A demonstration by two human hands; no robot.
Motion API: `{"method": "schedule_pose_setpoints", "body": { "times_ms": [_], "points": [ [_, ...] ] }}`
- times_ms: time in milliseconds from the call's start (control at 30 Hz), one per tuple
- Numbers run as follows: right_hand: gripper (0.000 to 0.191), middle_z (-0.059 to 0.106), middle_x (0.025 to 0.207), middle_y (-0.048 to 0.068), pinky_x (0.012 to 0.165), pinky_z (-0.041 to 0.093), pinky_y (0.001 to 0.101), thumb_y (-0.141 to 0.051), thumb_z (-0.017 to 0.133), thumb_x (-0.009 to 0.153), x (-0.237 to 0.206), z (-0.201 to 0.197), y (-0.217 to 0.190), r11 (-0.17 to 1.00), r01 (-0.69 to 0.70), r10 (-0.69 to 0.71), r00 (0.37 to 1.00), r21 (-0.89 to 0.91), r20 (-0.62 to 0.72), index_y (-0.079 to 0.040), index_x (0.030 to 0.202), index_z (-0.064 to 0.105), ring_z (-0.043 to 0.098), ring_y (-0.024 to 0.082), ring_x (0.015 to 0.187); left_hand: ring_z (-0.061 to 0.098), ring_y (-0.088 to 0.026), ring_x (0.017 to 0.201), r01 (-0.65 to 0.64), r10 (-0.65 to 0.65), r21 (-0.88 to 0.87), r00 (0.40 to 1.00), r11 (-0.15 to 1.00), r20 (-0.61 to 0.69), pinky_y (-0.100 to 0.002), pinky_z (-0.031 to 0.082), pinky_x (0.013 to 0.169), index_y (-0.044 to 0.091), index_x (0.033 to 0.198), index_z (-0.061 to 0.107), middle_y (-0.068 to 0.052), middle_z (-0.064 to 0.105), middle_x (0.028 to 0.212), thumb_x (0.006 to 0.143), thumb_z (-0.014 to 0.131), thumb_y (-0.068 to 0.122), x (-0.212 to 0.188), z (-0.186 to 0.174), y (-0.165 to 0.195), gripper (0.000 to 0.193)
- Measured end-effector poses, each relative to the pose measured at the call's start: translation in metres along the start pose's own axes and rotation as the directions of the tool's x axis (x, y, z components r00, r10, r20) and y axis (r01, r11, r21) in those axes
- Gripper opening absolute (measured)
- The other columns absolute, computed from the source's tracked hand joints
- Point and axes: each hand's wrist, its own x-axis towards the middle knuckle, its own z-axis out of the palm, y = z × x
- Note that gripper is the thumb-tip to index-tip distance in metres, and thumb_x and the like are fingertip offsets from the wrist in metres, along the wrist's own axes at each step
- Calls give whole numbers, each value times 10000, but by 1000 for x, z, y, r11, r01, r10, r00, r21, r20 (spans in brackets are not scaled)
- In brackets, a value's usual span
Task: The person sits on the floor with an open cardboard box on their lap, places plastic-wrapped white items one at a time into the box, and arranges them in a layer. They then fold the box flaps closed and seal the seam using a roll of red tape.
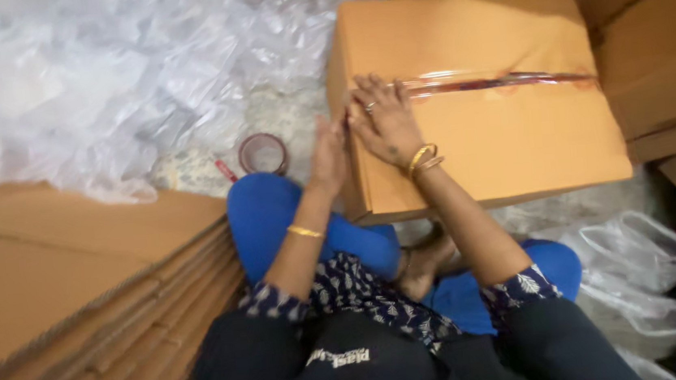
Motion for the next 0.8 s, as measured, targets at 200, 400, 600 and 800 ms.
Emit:
{"method": "schedule_pose_setpoints", "body": {
  "times_ms": [200,400,600,800],
  "points": [
    [572,425,1633,120,1261,108,622,-268,674,1001,-54,-20,2,997,-31,41,987,67,-153,-81,1511,498,297,372,1564,359,-262,1536,-90,142,349,982,933,-127,-432,300,1227,45,1589,337,-133,400,1639,1066,481,498,14,1,69,707],
    [501,470,1523,172,1254,265,514,-247,600,1056,-238,-91,97,858,-511,370,535,58,-759,-22,1485,475,413,373,1446,434,-247,1438,118,15,409,952,905,-306,-462,367,1123,109,1543,351,-118,424,1584,962,637,459,81,0,62,736],
    [538,587,1215,23,940,505,368,-617,514,991,-308,-85,202,212,-19,973,-85,977,-213,-193,1319,556,555,173,1091,450,-326,1407,-11,72,499,992,866,-102,-440,406,1169,39,1569,253,-200,423,1551,902,768,209,154,29,29,860],
    [708,543,1074,35,643,356,331,-861,557,796,-282,-33,217,-334,145,936,-70,931,346,-356,1292,565,417,167,778,508,-292,1344,63,-45,555,998,830,-46,-393,456,1119,67,1548,287,-146,482,1476,842,757,96,189,25,40,849]
  ]
}}
